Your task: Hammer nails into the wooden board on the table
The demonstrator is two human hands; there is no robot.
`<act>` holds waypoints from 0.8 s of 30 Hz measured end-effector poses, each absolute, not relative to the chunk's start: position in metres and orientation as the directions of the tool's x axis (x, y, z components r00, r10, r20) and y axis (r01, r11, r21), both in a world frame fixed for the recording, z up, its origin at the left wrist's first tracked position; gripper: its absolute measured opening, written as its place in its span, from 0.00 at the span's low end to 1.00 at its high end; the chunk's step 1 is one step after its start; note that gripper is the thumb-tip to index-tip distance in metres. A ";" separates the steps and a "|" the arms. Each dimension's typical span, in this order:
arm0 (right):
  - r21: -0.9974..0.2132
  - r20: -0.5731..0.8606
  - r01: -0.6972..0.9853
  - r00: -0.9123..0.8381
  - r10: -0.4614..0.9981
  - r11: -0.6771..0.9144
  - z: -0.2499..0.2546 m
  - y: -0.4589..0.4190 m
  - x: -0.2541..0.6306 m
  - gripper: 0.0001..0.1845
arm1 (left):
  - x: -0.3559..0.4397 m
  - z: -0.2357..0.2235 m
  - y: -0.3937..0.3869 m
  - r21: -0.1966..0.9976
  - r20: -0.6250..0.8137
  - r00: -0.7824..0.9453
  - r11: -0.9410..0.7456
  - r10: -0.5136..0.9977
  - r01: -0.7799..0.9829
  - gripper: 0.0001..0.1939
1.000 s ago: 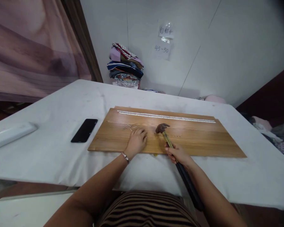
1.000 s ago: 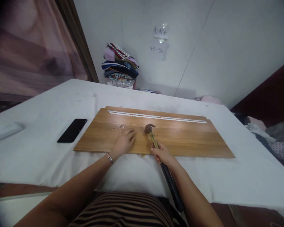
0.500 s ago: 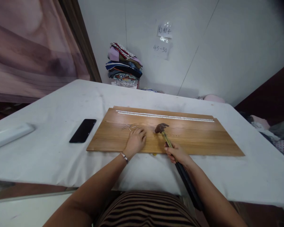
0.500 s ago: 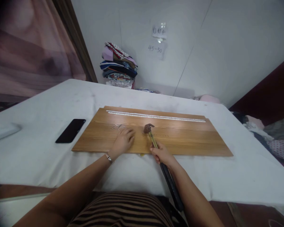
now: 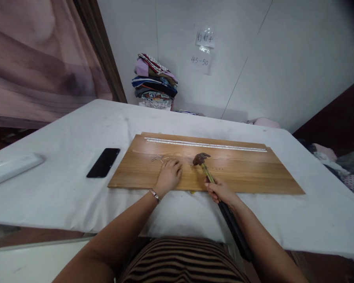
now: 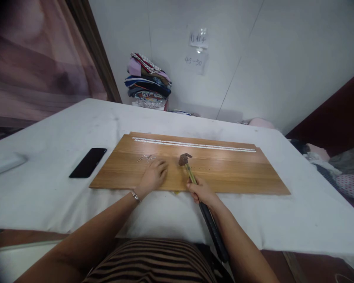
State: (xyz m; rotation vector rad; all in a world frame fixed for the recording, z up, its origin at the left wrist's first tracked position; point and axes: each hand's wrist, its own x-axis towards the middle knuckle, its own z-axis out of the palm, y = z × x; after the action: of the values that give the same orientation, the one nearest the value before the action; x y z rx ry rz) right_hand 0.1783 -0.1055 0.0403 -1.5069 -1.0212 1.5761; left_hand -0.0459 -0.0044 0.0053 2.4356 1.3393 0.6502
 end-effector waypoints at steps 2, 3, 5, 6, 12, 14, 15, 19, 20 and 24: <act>-0.899 -0.438 0.036 -0.067 0.896 -0.437 0.041 -0.105 0.178 0.20 | -0.046 0.005 -0.004 0.451 0.245 0.467 -0.526 0.850 0.721 0.14; -0.898 -0.441 0.039 -0.069 0.895 -0.439 0.040 -0.105 0.178 0.20 | -0.046 0.005 -0.004 0.452 0.245 0.467 -0.526 0.850 0.720 0.14; -0.898 -0.440 0.034 -0.071 0.895 -0.439 0.036 -0.104 0.178 0.20 | -0.046 0.003 -0.004 0.455 0.249 0.470 -0.531 0.847 0.715 0.14; -0.899 -0.438 0.030 -0.069 0.897 -0.437 0.034 -0.103 0.179 0.20 | -0.046 0.002 -0.004 0.456 0.253 0.471 -0.534 0.845 0.712 0.14; -0.913 -0.407 -0.007 -0.057 0.912 -0.408 0.023 -0.105 0.184 0.21 | -0.047 -0.004 -0.002 0.480 0.277 0.452 -0.530 0.848 0.699 0.12; -0.905 -0.426 0.011 -0.064 0.903 -0.426 0.023 -0.107 0.186 0.21 | -0.047 -0.004 -0.003 0.501 0.278 0.442 -0.522 0.853 0.690 0.12; -0.901 -0.435 0.026 -0.069 0.898 -0.434 0.023 -0.107 0.187 0.21 | -0.047 -0.002 -0.004 0.512 0.278 0.440 -0.520 0.854 0.684 0.13; -0.902 -0.432 0.058 -0.099 0.897 -0.428 0.025 -0.107 0.190 0.21 | -0.048 0.007 -0.011 0.555 0.267 0.438 -0.509 0.858 0.658 0.13; -0.903 -0.430 0.063 -0.107 0.896 -0.426 0.025 -0.107 0.191 0.21 | -0.048 0.010 -0.013 0.569 0.260 0.436 -0.502 0.862 0.652 0.13; -0.907 -0.421 0.072 -0.131 0.898 -0.415 0.022 -0.103 0.194 0.22 | -0.057 0.024 -0.014 0.643 0.229 0.367 -0.424 0.901 0.638 0.13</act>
State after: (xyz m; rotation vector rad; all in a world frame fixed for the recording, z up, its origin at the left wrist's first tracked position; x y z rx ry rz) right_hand 0.1940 -0.1027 0.0220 -1.4854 -1.1129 1.6181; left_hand -0.0567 -0.0137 0.0244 2.1833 1.3328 0.7846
